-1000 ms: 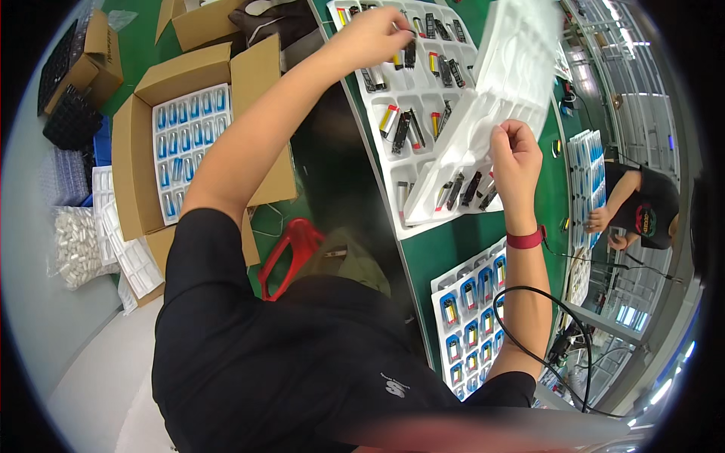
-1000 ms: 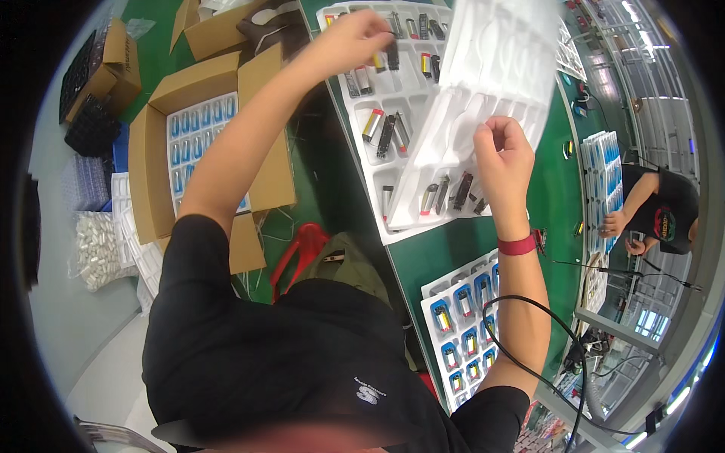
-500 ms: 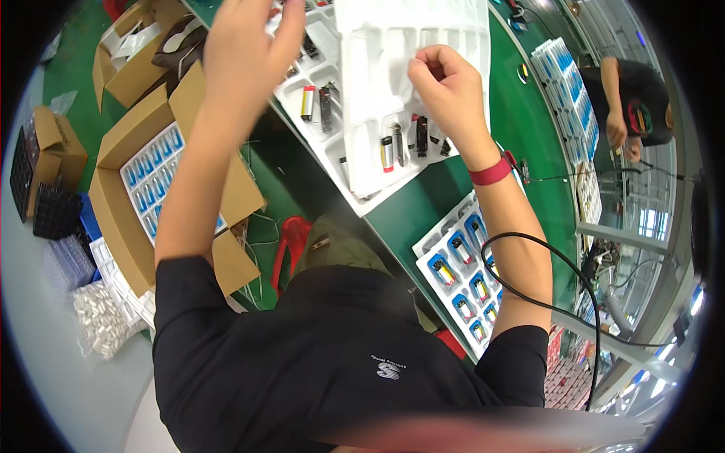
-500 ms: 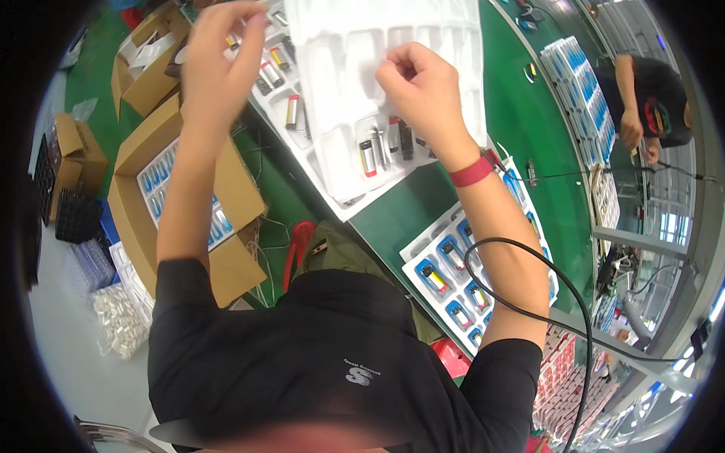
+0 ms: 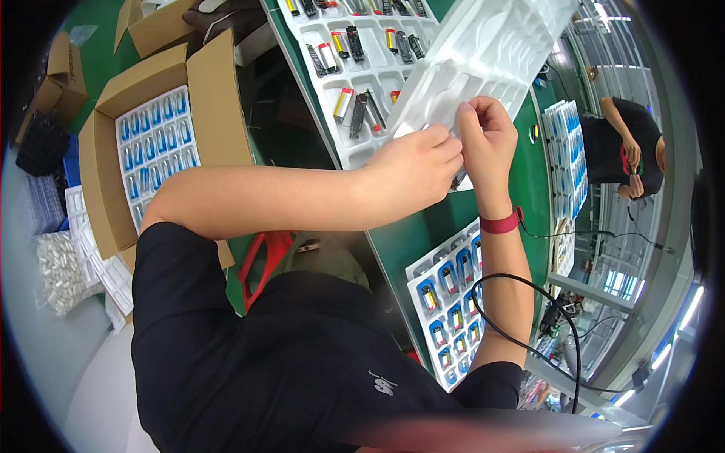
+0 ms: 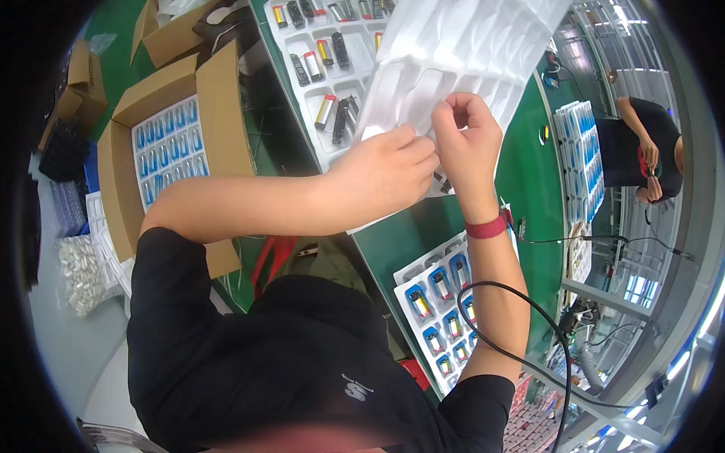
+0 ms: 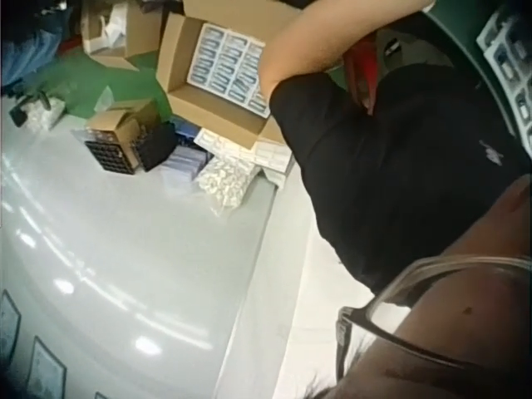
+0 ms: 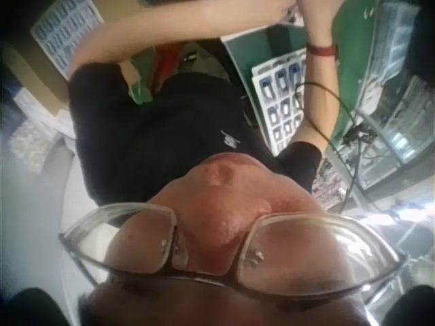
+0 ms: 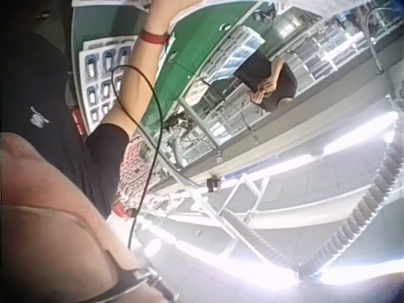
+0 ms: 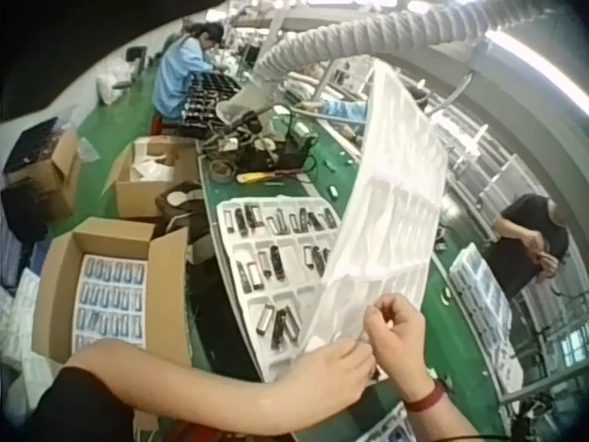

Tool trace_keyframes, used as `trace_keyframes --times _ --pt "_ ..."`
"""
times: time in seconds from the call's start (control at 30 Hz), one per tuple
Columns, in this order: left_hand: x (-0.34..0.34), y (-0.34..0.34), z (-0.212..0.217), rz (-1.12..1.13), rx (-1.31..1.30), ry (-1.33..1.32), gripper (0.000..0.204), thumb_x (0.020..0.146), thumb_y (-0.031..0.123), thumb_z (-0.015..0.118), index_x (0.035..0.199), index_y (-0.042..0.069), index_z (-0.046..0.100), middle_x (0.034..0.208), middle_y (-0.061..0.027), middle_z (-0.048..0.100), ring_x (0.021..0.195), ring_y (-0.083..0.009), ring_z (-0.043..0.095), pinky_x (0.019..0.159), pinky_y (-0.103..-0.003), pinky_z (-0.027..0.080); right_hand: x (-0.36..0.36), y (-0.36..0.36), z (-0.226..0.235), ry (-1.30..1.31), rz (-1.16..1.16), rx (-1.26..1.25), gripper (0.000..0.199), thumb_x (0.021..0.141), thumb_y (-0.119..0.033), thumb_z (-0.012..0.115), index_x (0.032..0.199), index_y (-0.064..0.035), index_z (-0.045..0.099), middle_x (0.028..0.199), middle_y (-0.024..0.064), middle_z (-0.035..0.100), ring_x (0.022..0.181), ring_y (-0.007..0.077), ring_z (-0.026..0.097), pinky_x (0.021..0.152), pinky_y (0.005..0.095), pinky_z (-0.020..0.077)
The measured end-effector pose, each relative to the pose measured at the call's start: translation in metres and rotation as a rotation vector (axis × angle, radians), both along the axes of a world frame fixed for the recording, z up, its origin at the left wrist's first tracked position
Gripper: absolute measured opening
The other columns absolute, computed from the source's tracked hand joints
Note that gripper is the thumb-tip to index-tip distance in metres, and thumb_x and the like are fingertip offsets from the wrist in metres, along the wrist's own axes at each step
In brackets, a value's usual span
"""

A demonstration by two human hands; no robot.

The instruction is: The person assembles small electronic components into plastic housings by hand.

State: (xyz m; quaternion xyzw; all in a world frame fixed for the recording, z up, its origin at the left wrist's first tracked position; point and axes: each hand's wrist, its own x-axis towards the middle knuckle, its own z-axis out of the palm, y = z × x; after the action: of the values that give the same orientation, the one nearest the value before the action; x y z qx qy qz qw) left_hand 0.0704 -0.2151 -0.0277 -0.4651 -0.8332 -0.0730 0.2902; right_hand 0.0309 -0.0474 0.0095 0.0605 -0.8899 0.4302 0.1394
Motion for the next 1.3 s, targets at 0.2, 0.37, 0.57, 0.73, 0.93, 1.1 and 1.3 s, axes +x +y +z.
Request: trace_keyframes --times 0.2,0.37,0.57,0.73,0.93,1.1,1.3 --pt "-0.005 -0.003 0.003 -0.082 -0.077 0.026 0.009 0.072 0.017 0.069 0.079 0.014 0.074 0.089 0.0031 0.061 0.099 -0.0159 0.056 0.089 -0.031 0.042 -0.001 0.009 0.002 -0.032 -0.011 -0.024 0.013 0.092 -0.010 0.069 0.095 0.0023 0.067 0.081 -0.0014 0.066 0.076 0.0054 0.056 0.071 0.0235 0.0484" --pt "0.013 -0.017 0.012 -0.321 0.335 -0.061 0.010 0.077 0.018 0.068 0.082 0.012 0.061 0.087 -0.0013 0.060 0.086 -0.0191 0.060 0.080 -0.030 0.050 0.003 0.012 -0.003 -0.011 0.012 -0.080 0.009 0.094 -0.007 0.068 0.095 0.0019 0.066 0.083 -0.0016 0.064 0.076 0.0058 0.054 0.071 0.0228 0.0472" --pt "-0.005 -0.108 -0.016 -0.552 0.878 -0.789 0.015 0.090 -0.005 0.065 0.099 0.007 0.064 0.109 -0.0106 0.072 0.101 -0.0283 0.070 0.088 -0.038 0.055 0.006 0.016 -0.007 0.018 -0.005 -0.157 0.006 0.095 -0.004 0.068 0.096 0.0010 0.064 0.088 -0.0007 0.063 0.080 0.0055 0.054 0.072 0.0217 0.0456" --pt "-0.096 -0.145 -0.005 -0.165 0.812 -0.714 0.015 0.105 0.011 0.056 0.113 0.001 0.061 0.106 -0.0074 0.065 0.095 -0.0137 0.065 0.087 -0.029 0.052 0.009 0.011 -0.001 -0.005 0.007 -0.232 0.006 0.095 -0.003 0.068 0.096 0.0006 0.064 0.088 -0.0010 0.063 0.081 0.0057 0.055 0.074 0.0220 0.0463" --pt "-0.210 -0.075 -0.024 -0.119 0.526 -0.803 0.021 0.103 0.020 0.057 0.116 0.004 0.062 0.109 -0.0116 0.069 0.093 -0.0251 0.069 0.085 -0.038 0.055 0.007 0.015 -0.005 0.000 -0.019 -0.184 0.006 0.092 -0.004 0.069 0.095 0.0005 0.065 0.087 -0.0018 0.064 0.082 0.0063 0.055 0.077 0.0226 0.0469" --pt "-0.244 -0.068 -0.037 -0.026 0.184 -0.897 0.023 0.101 0.025 0.059 0.113 0.008 0.067 0.107 -0.0125 0.072 0.097 -0.0284 0.068 0.087 -0.041 0.053 0.010 0.017 -0.002 -0.023 -0.057 -0.171 0.009 0.091 -0.007 0.069 0.094 0.0010 0.066 0.086 -0.0012 0.064 0.082 0.0070 0.055 0.078 0.0239 0.0472" --pt "-0.239 -0.072 -0.027 0.136 -0.061 -0.892 0.021 0.098 0.020 0.060 0.114 0.009 0.069 0.117 -0.0143 0.066 0.110 -0.0307 0.064 0.095 -0.040 0.051 0.009 0.013 0.000 -0.036 -0.079 -0.179 0.008 0.091 -0.007 0.069 0.094 0.0008 0.067 0.085 -0.0013 0.064 0.081 0.0068 0.055 0.078 0.0236 0.0473"
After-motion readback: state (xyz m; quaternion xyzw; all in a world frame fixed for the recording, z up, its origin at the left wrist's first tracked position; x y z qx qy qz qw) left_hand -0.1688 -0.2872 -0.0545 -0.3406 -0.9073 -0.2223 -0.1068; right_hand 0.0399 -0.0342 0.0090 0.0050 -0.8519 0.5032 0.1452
